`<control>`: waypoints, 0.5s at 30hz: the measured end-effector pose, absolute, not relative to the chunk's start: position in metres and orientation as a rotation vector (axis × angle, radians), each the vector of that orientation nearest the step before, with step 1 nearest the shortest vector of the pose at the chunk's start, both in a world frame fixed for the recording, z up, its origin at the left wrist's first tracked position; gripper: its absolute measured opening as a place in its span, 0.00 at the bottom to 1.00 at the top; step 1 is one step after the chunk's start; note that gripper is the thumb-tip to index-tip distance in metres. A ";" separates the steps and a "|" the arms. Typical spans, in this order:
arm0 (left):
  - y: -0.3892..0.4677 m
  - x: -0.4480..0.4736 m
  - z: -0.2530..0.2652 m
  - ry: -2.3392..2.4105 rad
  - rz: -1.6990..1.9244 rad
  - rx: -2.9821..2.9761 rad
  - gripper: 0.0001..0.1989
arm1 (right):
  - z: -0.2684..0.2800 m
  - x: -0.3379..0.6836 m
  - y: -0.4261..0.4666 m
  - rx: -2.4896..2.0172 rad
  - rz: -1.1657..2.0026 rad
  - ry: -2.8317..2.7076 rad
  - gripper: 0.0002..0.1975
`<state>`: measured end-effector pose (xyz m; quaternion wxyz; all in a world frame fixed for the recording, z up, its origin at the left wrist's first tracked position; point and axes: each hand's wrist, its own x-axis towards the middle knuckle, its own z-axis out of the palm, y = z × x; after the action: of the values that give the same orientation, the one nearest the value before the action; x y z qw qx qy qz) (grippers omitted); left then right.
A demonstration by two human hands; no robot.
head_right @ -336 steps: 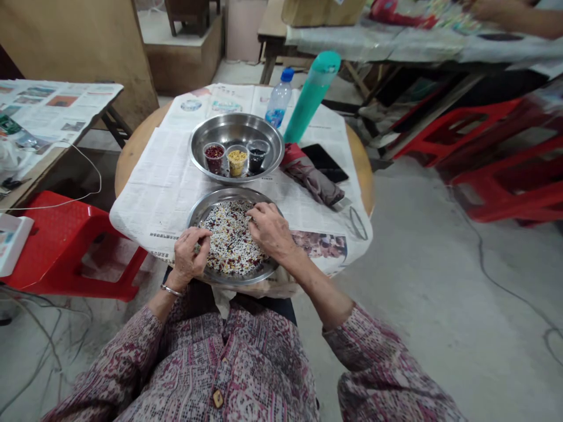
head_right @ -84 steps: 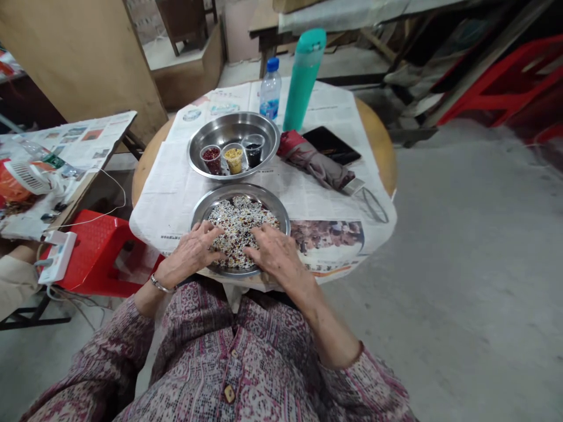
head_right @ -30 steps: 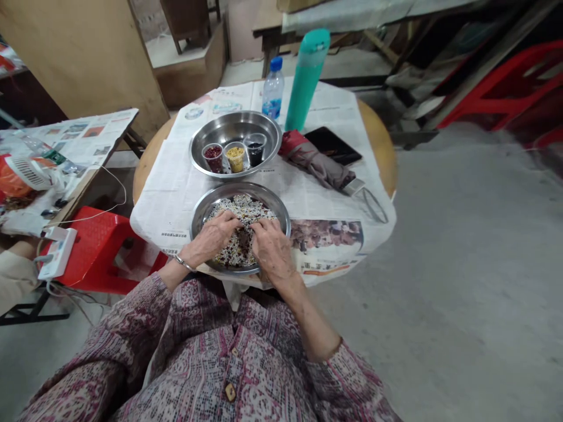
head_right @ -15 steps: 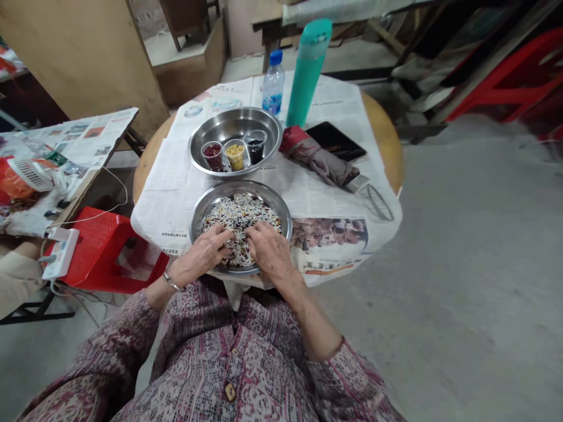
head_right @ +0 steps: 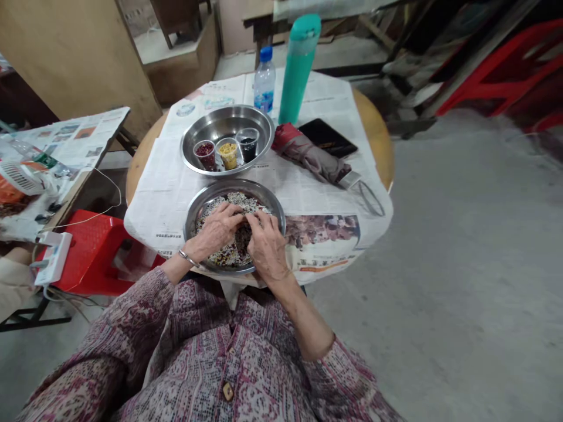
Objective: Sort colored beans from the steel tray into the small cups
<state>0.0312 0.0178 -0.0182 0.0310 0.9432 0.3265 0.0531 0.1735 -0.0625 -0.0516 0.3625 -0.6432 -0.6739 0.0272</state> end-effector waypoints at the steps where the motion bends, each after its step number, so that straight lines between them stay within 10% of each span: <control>1: 0.022 0.028 -0.018 1.057 0.186 2.890 0.14 | -0.051 0.174 -0.063 -1.654 0.072 -1.741 0.24; 10: 0.041 0.001 -0.019 1.321 0.429 2.710 0.12 | -0.049 0.171 -0.061 -1.737 0.027 -1.767 0.22; 15: 0.037 0.004 -0.016 1.361 0.235 2.667 0.31 | -0.049 0.171 -0.061 -1.786 0.063 -1.903 0.18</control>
<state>0.0041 0.0367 -0.0156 0.0690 0.8858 0.4522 0.0780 0.1714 -0.0612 -0.0486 0.2626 -0.6601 -0.7034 0.0234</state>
